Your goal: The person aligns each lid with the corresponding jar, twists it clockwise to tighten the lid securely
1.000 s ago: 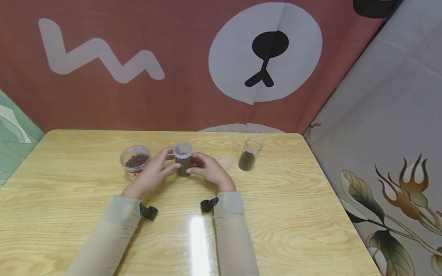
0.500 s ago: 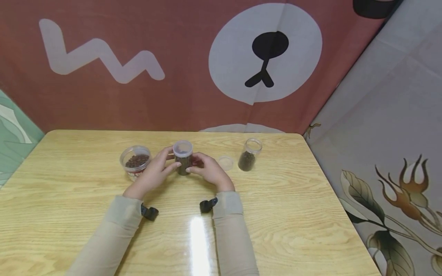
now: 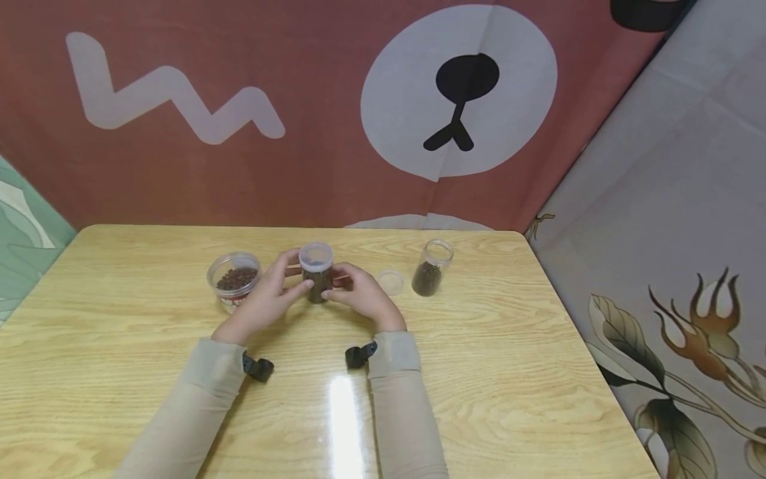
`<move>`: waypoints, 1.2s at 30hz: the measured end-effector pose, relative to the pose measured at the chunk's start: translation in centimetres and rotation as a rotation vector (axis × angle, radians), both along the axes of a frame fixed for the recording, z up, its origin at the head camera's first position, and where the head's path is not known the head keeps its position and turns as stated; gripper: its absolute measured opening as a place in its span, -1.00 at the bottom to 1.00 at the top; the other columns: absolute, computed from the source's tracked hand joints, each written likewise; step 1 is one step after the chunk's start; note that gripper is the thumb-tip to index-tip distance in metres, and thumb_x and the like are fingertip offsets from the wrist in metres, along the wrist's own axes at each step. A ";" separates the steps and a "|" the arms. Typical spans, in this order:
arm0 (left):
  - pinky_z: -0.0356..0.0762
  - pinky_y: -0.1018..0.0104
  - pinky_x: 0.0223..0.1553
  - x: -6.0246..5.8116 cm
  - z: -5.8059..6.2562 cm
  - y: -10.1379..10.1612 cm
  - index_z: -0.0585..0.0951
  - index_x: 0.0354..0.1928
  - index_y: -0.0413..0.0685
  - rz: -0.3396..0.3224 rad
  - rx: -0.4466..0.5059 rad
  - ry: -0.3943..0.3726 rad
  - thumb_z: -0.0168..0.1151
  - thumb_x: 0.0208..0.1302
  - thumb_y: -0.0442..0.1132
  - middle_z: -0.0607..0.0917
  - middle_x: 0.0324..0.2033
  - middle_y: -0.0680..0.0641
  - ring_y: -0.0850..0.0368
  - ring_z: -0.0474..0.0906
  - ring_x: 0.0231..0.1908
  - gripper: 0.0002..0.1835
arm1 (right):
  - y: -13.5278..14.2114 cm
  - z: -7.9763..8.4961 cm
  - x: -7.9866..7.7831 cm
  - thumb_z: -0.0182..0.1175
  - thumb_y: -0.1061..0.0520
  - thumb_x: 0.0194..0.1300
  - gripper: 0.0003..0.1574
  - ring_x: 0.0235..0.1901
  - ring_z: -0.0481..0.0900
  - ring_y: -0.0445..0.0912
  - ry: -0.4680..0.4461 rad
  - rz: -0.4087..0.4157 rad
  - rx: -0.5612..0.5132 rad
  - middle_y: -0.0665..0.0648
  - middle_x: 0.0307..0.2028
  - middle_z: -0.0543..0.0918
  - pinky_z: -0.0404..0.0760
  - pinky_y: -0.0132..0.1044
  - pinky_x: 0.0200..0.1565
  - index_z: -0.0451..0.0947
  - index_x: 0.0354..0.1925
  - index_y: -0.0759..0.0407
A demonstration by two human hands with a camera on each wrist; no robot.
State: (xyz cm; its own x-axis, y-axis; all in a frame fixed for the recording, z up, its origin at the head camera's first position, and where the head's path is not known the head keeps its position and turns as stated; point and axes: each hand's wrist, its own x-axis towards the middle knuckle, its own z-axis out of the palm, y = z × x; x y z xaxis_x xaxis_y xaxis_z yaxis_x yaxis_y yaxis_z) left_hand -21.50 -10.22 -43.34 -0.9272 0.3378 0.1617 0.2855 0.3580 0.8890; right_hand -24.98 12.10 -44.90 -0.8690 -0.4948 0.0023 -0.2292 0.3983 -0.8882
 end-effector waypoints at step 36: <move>0.58 0.03 0.12 2.1 4.6 1.9 0.63 -0.01 -0.26 0.090 -0.204 0.765 0.27 0.38 -0.41 0.58 0.10 -0.25 -0.17 0.53 0.12 -0.81 | 3.7 6.1 1.7 0.16 0.35 0.47 -0.53 0.22 0.45 0.11 0.377 -0.272 -0.160 0.27 0.17 0.50 0.56 -0.07 0.24 0.46 0.30 0.30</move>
